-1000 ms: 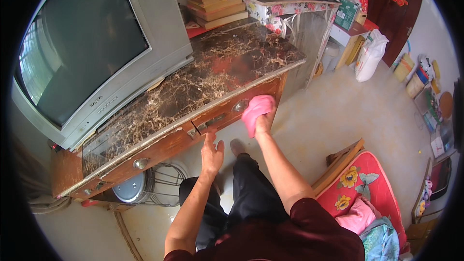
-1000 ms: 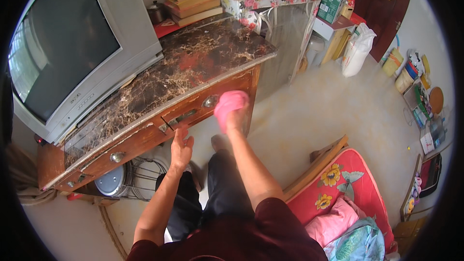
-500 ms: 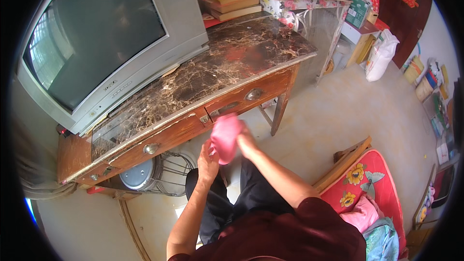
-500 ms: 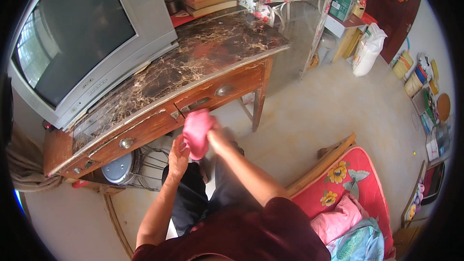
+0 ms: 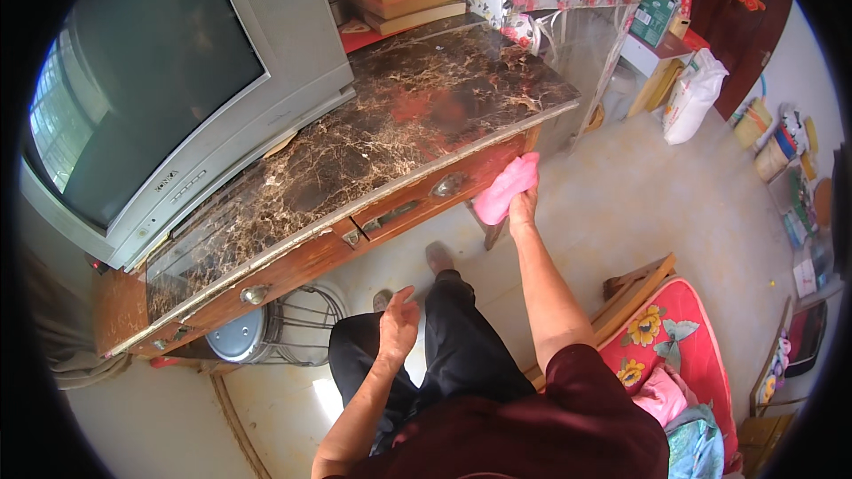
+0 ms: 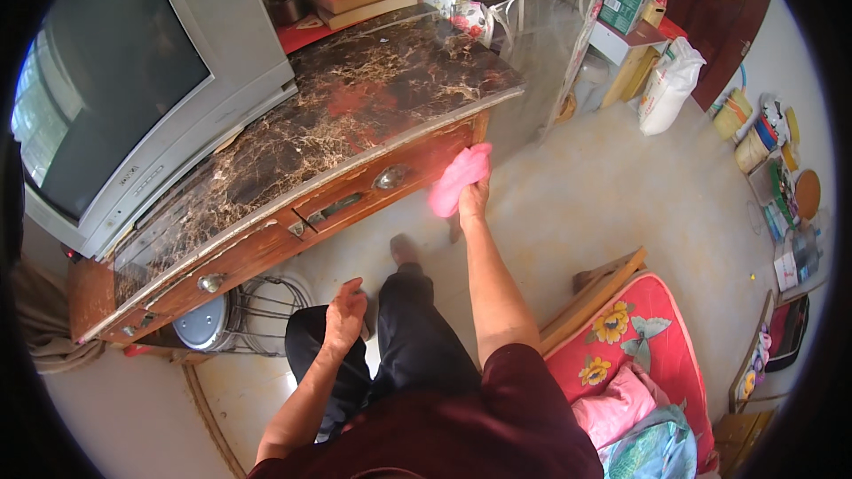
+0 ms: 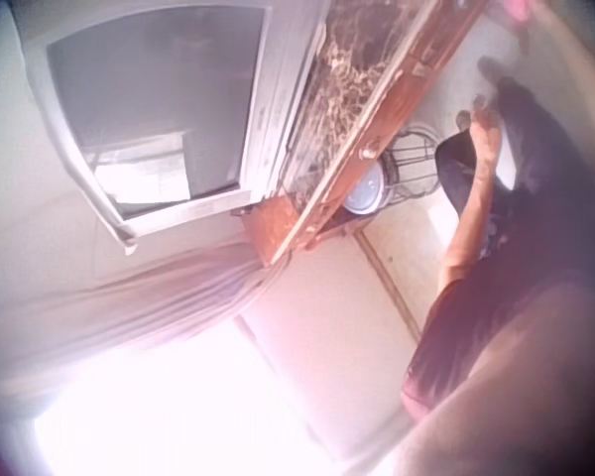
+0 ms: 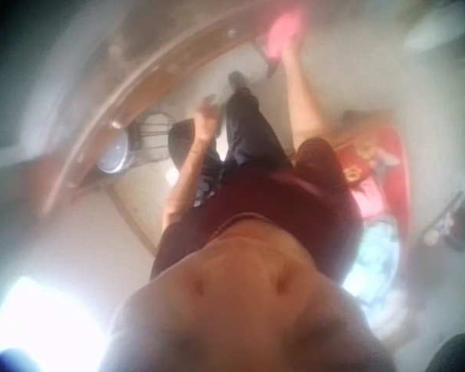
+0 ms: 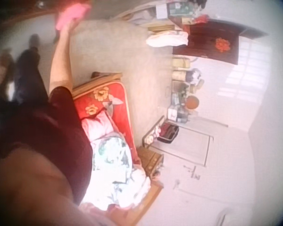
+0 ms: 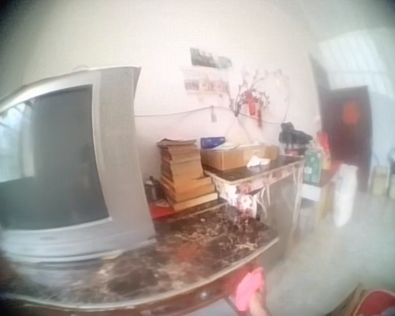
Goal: The person wipes the top of a TV stand with a cloth, opens a drawer to handle red envelopes and other items inside, and then wipes the seat of a wooden chair.
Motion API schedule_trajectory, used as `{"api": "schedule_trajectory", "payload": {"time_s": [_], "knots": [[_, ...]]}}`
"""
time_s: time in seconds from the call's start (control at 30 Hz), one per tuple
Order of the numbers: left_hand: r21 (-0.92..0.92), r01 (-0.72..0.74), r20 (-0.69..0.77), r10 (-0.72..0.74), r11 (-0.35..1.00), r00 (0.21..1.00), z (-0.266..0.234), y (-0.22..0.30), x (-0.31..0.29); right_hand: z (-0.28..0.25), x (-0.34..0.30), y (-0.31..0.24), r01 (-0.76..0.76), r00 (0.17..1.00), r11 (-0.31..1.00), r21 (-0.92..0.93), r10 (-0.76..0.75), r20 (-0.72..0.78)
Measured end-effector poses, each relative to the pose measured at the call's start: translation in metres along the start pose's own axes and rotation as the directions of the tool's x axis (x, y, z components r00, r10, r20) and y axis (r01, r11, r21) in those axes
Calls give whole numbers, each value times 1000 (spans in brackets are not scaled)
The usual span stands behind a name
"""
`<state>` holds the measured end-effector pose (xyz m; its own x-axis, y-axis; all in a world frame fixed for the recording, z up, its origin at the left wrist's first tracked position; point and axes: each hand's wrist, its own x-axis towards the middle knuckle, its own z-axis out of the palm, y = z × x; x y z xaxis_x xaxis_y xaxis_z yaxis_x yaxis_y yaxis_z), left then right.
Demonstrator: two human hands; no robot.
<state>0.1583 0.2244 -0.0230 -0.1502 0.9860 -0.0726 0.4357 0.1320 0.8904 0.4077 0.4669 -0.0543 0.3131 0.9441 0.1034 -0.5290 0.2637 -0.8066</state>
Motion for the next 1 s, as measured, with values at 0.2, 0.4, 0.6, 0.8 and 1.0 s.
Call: {"api": "schedule_trajectory", "payload": {"time_s": [0.2, 0.4, 0.6, 0.8, 1.0], "knots": [[-37, 108, -40, -110, 993, 993, 0, -13, -13, -13, -37, 38, -179, 976, 984, -14, 175, -127], [-175, 218, -157, -246, 960, 956, -7, -35, -49, 30, -131, 55, -620, 767, 764, 181, 540, 348], [-125, 247, -251, -272, 961, 929, -41, -28, -83, 151, -207, 81, -810, 545, 540, 228, 551, 632], [-183, 255, -398, -308, 950, 864, -87, -34, -143, 226, -277, 115, -911, 314, 405, 77, 563, 765], [-274, 248, -528, -361, 929, 769, -100, -69, -207, 272, -300, 110, -953, 162, 295, -70, 691, 705]]}}
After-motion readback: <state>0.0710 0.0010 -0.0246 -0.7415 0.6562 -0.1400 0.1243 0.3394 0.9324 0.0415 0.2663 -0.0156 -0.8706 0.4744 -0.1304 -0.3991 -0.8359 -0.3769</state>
